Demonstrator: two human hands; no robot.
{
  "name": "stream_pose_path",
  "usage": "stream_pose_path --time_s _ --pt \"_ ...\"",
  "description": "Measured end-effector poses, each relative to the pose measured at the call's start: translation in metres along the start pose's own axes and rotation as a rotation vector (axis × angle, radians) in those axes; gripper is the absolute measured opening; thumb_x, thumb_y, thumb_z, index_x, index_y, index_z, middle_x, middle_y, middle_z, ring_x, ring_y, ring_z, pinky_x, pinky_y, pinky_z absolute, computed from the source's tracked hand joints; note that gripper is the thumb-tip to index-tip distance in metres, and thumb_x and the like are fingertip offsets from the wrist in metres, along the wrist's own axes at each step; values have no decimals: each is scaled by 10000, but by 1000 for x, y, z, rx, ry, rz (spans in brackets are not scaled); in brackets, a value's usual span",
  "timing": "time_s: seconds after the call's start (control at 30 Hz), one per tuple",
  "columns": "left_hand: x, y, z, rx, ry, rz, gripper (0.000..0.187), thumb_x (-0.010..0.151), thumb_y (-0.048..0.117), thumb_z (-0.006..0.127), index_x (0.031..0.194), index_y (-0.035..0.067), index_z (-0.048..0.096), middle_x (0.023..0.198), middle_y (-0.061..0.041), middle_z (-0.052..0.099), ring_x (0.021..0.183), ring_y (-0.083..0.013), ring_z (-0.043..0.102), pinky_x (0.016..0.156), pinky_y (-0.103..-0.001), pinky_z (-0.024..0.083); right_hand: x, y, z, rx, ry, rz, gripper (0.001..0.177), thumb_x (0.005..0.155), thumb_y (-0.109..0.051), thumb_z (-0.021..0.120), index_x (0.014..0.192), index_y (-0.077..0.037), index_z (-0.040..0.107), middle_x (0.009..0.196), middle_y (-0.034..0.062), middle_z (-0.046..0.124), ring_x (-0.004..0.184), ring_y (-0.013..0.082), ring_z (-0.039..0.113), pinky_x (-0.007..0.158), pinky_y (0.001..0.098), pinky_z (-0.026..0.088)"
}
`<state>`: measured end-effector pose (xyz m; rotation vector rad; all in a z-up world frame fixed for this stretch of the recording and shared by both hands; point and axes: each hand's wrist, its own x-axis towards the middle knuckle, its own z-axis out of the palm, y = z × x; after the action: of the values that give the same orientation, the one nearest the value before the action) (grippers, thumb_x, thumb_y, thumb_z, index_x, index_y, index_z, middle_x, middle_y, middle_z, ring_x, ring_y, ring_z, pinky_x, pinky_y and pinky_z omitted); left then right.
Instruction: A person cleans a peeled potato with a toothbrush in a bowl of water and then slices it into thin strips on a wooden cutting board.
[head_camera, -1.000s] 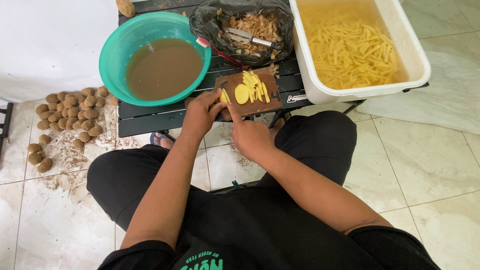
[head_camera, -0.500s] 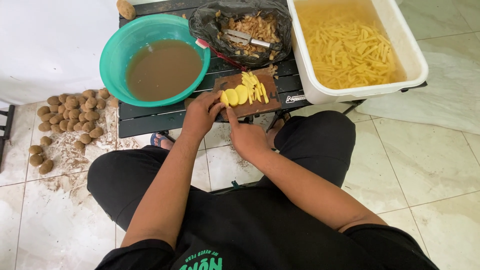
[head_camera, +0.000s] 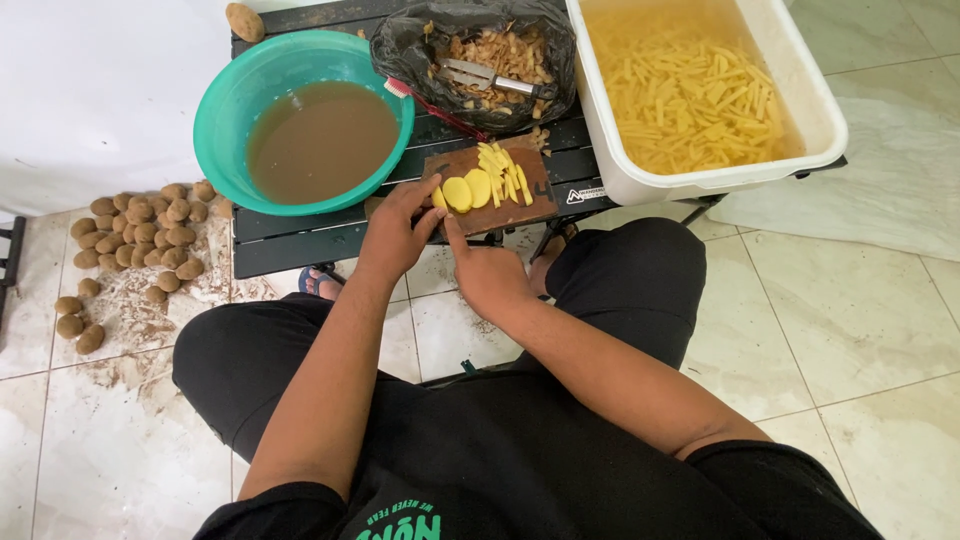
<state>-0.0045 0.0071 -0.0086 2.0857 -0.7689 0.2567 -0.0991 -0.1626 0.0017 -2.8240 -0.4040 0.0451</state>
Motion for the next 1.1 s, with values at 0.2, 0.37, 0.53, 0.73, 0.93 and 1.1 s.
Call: stream_pose_path --time_s 0.2,0.37,0.53,0.73,0.93,1.1 --pt "1 -1 1 10 -13 -31 451 995 151 748 1430 97 644 1220 -186 677 1142 -364 682 963 -427 583 -2 1 1 -22 10 -3 658 1047 -135 471 1622 49 208 675 160 686 555 266 646 474 386 523" --pt "3 -1 1 6 -16 -35 448 990 153 754 1421 88 648 1208 -198 678 1107 -365 692 934 -426 599 -4 -3 -6 -9 12 6 645 1045 -138 470 1613 52 232 693 163 698 582 282 666 487 396 531" --pt "4 -3 0 -7 -28 -29 439 990 148 750 1413 84 647 1195 -196 675 1077 -351 702 905 -414 618 -5 -2 -4 -50 13 0 667 1045 -146 474 1626 44 205 691 153 699 567 258 656 484 372 532" --pt "9 4 -6 -34 -77 -46 425 998 171 750 1397 70 644 1195 -181 660 1065 -333 704 895 -402 623 -12 1 -12 11 13 13 679 1046 -155 469 1636 26 187 673 162 686 546 260 648 466 361 517" --pt "14 16 -11 -3 -108 -65 507 927 133 815 1382 9 628 1220 -211 642 1072 -344 699 886 -391 632 -31 -1 -21 114 63 17 607 1052 -149 399 1618 12 246 641 173 677 497 284 625 455 356 488" --pt "20 21 -16 65 -147 -82 470 949 131 781 1362 -30 627 1251 -220 616 1094 -351 693 891 -392 640 -34 -2 -25 94 117 -2 609 1051 -152 401 1619 1 244 627 179 673 485 316 633 449 392 482"
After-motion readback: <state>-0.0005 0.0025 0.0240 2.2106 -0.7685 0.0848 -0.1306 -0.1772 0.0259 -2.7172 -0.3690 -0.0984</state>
